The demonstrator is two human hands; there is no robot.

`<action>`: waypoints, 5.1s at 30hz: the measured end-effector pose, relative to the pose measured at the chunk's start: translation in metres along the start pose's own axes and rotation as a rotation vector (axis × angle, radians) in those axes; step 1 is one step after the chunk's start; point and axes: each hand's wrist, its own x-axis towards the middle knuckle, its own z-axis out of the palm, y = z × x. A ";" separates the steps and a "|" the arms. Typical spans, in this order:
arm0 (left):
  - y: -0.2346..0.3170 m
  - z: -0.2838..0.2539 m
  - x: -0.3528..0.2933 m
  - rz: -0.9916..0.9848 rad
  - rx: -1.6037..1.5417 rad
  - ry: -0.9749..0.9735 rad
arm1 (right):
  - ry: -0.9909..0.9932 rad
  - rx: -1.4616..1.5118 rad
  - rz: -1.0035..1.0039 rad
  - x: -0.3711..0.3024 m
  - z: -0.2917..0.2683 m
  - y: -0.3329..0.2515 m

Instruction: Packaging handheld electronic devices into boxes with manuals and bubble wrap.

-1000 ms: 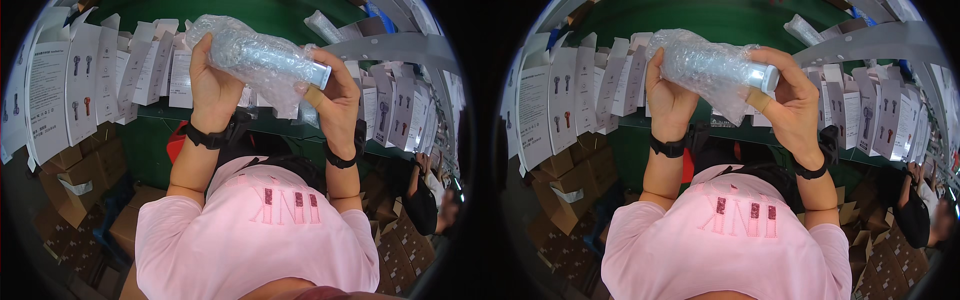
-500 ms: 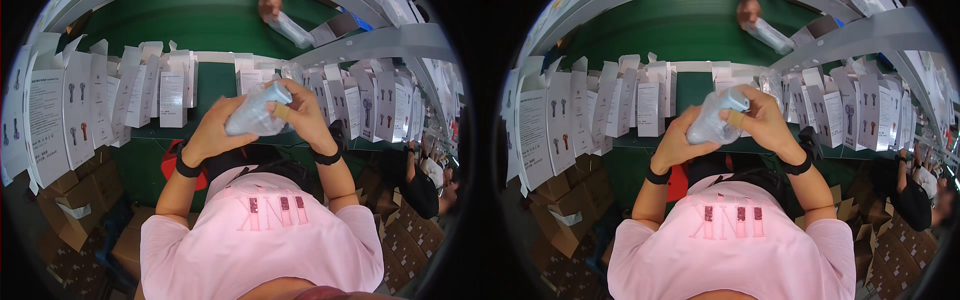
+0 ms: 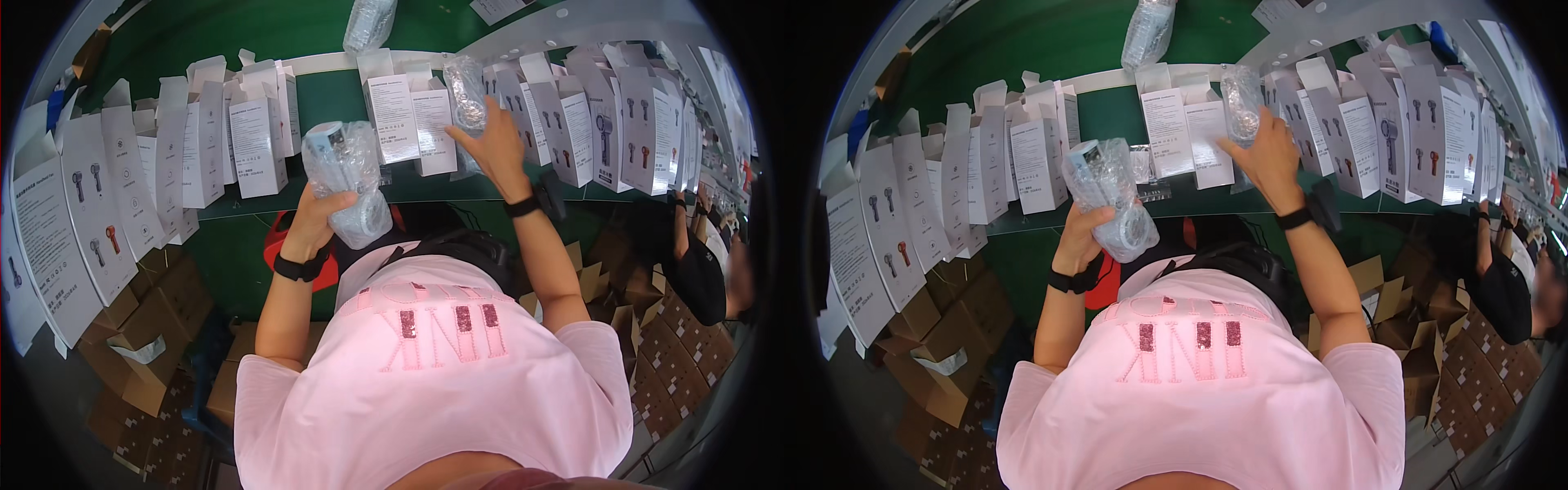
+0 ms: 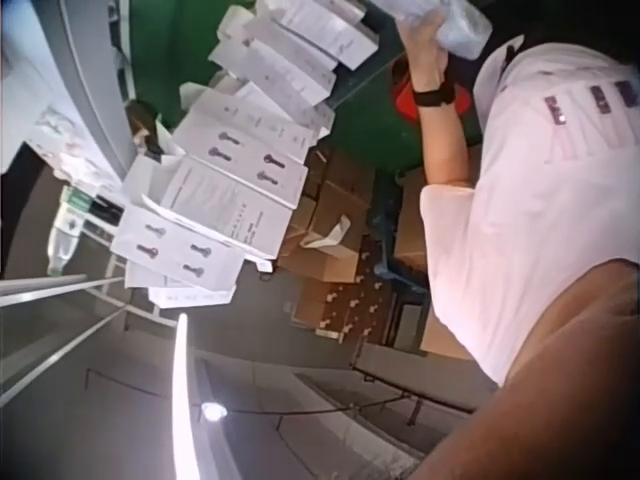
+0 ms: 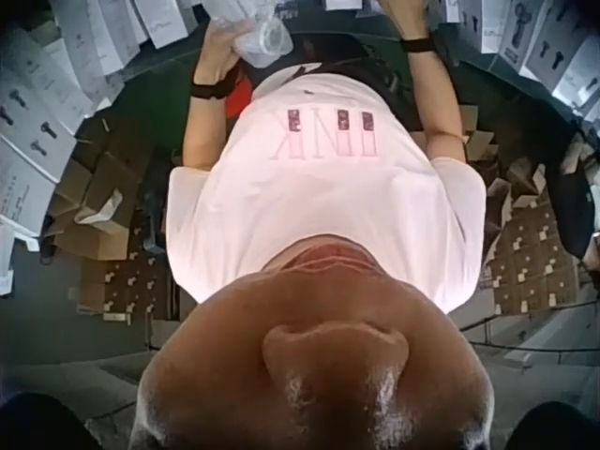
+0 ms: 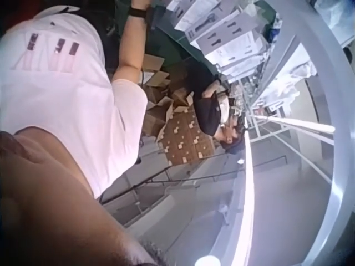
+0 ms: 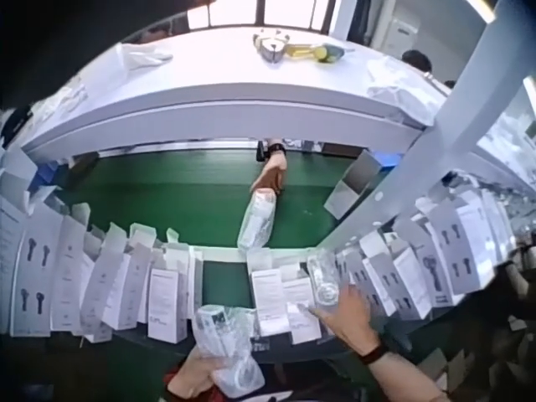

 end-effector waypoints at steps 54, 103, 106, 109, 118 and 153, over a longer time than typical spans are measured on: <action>0.054 0.059 -0.017 0.386 -0.081 -0.033 | -0.576 2.216 0.533 -0.053 -0.022 -0.005; 0.203 -0.033 0.303 1.054 0.297 0.933 | -0.009 1.652 0.132 0.427 0.047 -0.235; 0.214 0.013 0.238 0.763 -0.274 0.433 | 0.129 1.665 -0.170 0.343 0.004 -0.202; 0.205 0.008 0.205 0.645 -0.554 0.121 | 0.278 1.522 -0.279 0.228 -0.043 -0.201; 0.168 0.051 0.130 0.446 -0.739 -0.185 | 0.596 0.677 -1.035 0.112 -0.108 -0.178; 0.080 0.077 0.079 -0.086 -1.028 -0.382 | 0.450 0.688 -0.874 0.074 -0.089 -0.193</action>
